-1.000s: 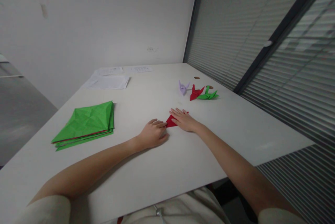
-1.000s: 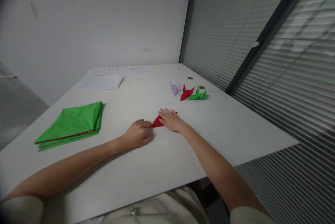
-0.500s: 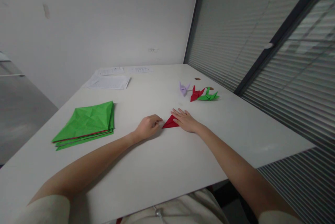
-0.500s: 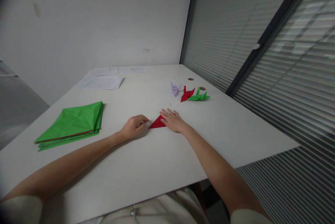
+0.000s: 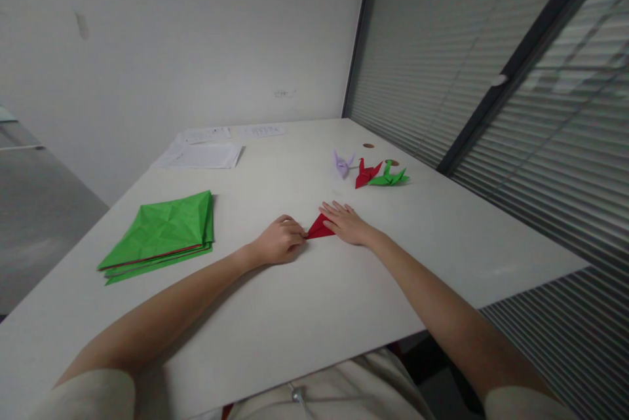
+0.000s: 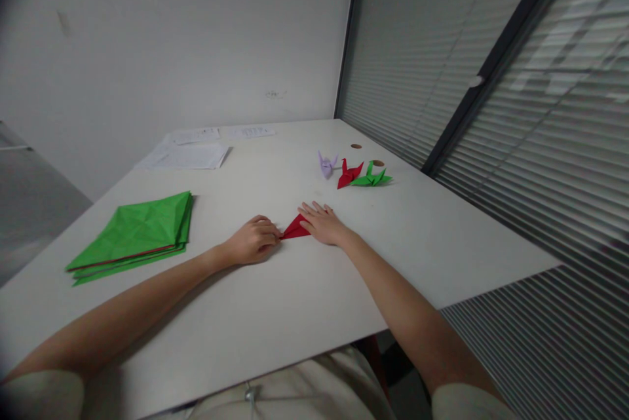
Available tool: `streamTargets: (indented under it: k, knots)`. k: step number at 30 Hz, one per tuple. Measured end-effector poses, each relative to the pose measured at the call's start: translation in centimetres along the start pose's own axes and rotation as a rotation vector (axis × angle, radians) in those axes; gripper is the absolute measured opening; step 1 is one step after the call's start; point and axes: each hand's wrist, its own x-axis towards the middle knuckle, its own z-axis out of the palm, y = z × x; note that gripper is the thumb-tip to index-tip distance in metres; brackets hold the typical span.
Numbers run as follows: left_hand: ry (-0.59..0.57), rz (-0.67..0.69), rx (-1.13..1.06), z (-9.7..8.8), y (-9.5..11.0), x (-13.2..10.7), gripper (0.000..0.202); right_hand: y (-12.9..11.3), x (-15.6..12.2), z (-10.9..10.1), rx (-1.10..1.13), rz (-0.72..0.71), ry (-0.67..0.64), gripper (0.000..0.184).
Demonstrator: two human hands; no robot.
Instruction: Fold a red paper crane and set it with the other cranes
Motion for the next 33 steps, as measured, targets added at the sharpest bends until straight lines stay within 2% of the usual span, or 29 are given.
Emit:
streamTargets:
  k: [3, 5, 9, 13, 18, 22, 26, 33]
  knots:
    - [-0.027, 0.048, 0.038, 0.1, 0.2, 0.1, 0.017, -0.1, 0.0, -0.1, -0.013, 0.01, -0.023, 0.056]
    - [-0.028, 0.019, 0.046, 0.5, 0.4, 0.2, 0.019, -0.3, 0.0, -0.2, -0.018, 0.017, -0.038, 0.056]
    - [0.051, -0.122, -0.011, 1.1, 0.7, 0.2, 0.025, -0.6, -0.1, -0.6, -0.012, 0.023, -0.051, 0.057]
    - [0.136, -0.113, -0.063, 1.2, 0.8, 0.2, 0.041, -1.0, -0.3, -0.8, 0.0, 0.023, -0.06, 0.06]
    - [0.057, 0.013, -0.16, 1.2, 0.9, 0.6, 0.035, -1.4, -0.6, -1.3, -0.003, 0.022, -0.04, 0.06]
    - [0.024, -0.012, -0.158, 0.9, 1.3, 0.9, 0.032, -1.9, -0.7, -1.3, -0.017, -0.071, 0.045, 0.061]
    - [0.003, -0.049, -0.138, 0.8, 1.4, 0.9, 0.029, -2.0, -0.9, -0.9, 0.01, -0.119, -0.032, 0.065]
    - [-0.001, -0.029, -0.137, 0.8, 1.2, 0.5, 0.03, -1.0, -0.8, -0.7, 0.047, -0.09, -0.078, 0.075]
